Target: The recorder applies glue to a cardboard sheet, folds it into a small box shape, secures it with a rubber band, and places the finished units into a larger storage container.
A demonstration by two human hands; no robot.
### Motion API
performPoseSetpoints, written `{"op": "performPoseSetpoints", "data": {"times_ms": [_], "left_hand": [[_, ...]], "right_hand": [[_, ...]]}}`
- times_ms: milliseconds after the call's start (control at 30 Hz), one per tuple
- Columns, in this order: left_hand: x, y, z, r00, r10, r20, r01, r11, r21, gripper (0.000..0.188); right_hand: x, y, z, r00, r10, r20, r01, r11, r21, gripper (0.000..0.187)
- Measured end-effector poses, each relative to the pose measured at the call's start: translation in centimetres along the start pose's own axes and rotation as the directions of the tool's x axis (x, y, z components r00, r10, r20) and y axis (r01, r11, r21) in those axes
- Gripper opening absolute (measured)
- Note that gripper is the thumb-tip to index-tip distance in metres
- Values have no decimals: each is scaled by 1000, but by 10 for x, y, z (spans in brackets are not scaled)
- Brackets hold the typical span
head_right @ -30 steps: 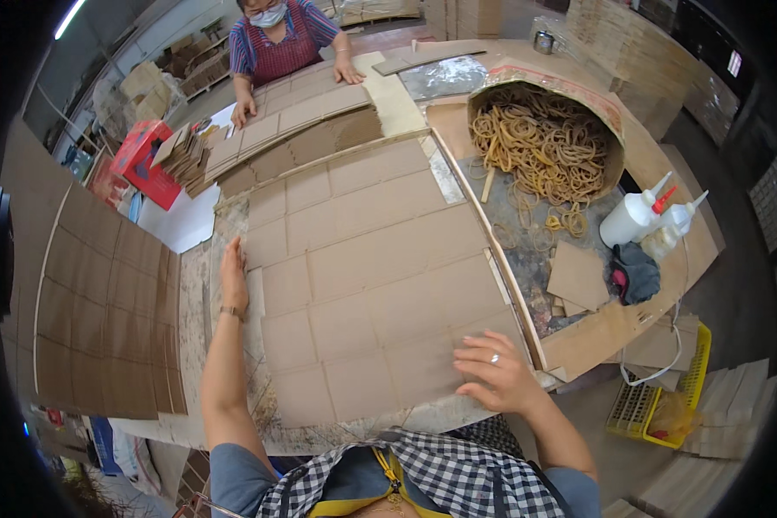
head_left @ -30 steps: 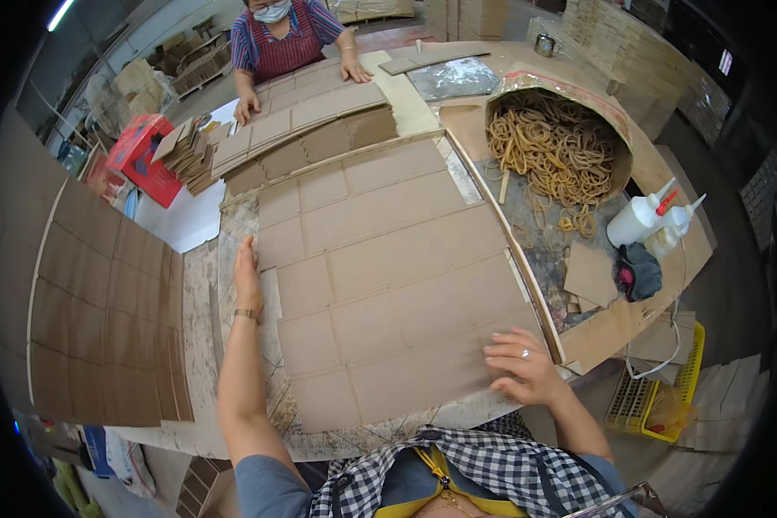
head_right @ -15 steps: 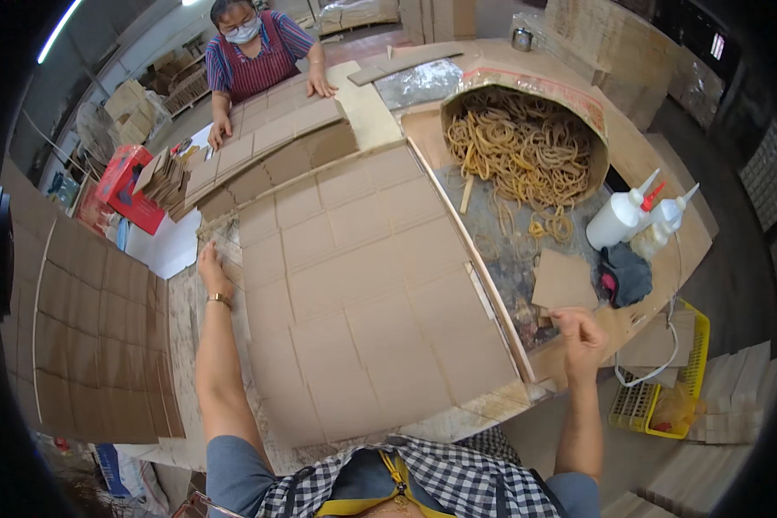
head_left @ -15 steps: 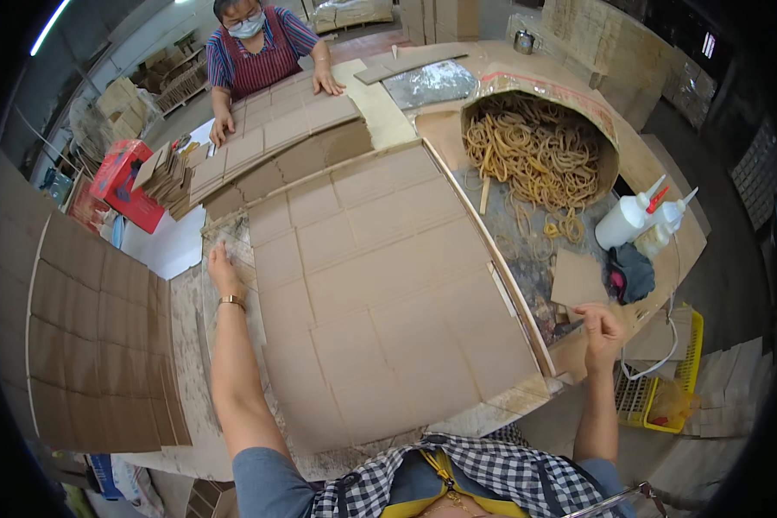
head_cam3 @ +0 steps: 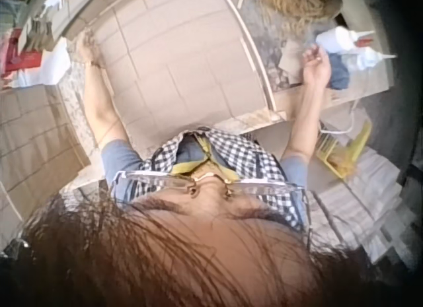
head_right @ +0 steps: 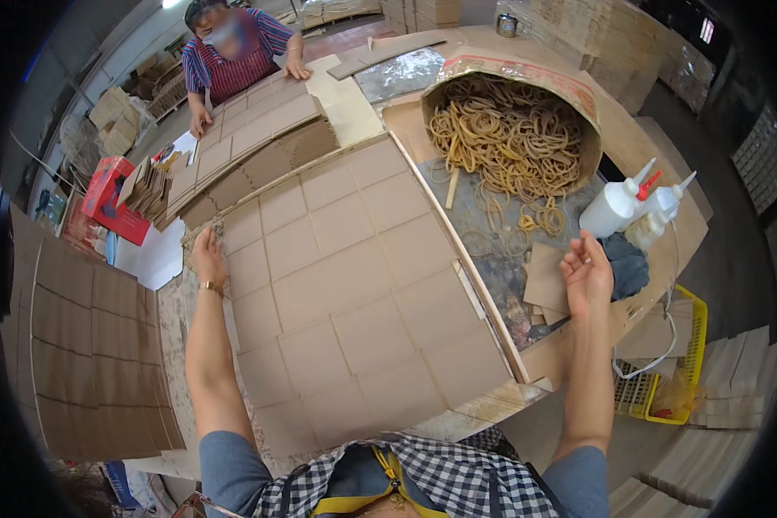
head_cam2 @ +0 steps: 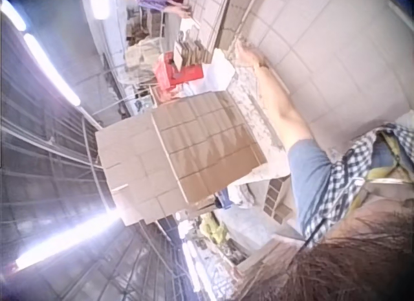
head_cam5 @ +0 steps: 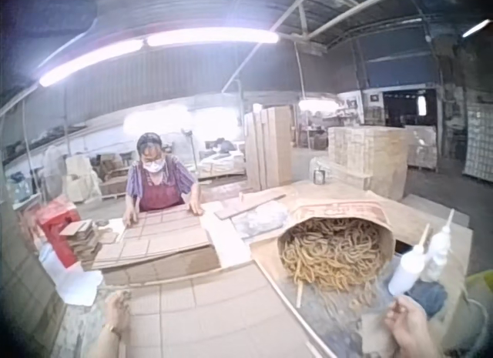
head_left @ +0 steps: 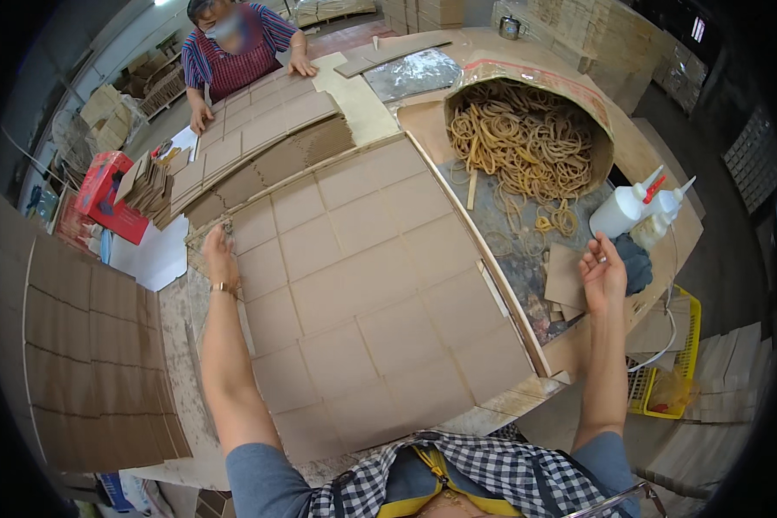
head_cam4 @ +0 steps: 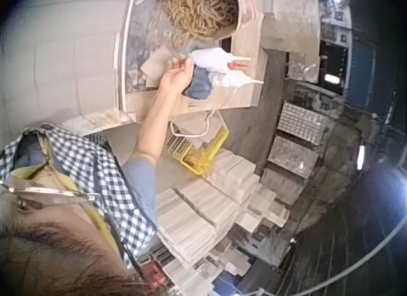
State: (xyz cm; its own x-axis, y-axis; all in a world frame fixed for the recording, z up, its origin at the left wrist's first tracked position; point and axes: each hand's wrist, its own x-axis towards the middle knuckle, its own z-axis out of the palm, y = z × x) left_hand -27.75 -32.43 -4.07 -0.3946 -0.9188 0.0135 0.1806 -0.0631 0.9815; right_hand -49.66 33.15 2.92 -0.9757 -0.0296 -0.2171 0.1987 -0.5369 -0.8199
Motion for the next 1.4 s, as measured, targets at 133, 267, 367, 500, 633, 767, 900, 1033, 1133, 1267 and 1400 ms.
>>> {"op": "performPoseSetpoints", "data": {"times_ms": [133,267,367,500,633,767,900,1033,1133,1267,1400], "left_hand": [[-99,34,-34,994,112,5,-111,970,216,42],[-221,49,-102,990,39,133,-73,962,262,43],[-261,45,-99,989,53,139,-90,958,272,40],[-268,37,-67,963,46,266,-79,990,115,35],[-274,42,-68,984,40,172,-48,998,43,32],[-311,54,-77,985,175,-14,-162,936,311,29],[-369,42,-102,987,42,-156,-41,999,10,28],[-381,38,-95,997,63,-47,-68,990,-122,28],[-381,40,-95,998,54,-45,-61,984,-169,28],[-383,43,-91,996,77,41,-81,992,93,32],[-395,70,-61,824,153,546,-538,515,667,46]], "right_hand": [[23,-3,-5,995,81,63,-101,898,428,53],[36,-4,-5,985,22,174,-132,742,657,74],[41,-10,11,993,12,120,-103,611,785,80],[67,-10,1,989,-105,108,-52,438,897,86],[76,-12,4,985,-138,103,-59,292,955,86],[95,-12,-2,982,-144,125,-103,152,983,86],[134,-13,-18,982,-103,156,-140,145,979,68],[134,-13,-12,978,-51,202,-182,263,948,52],[119,-9,-10,965,-26,262,-217,485,847,49],[56,-3,8,974,69,214,-180,811,557,45],[3,1,3,910,-33,413,26,999,22,54]]}}
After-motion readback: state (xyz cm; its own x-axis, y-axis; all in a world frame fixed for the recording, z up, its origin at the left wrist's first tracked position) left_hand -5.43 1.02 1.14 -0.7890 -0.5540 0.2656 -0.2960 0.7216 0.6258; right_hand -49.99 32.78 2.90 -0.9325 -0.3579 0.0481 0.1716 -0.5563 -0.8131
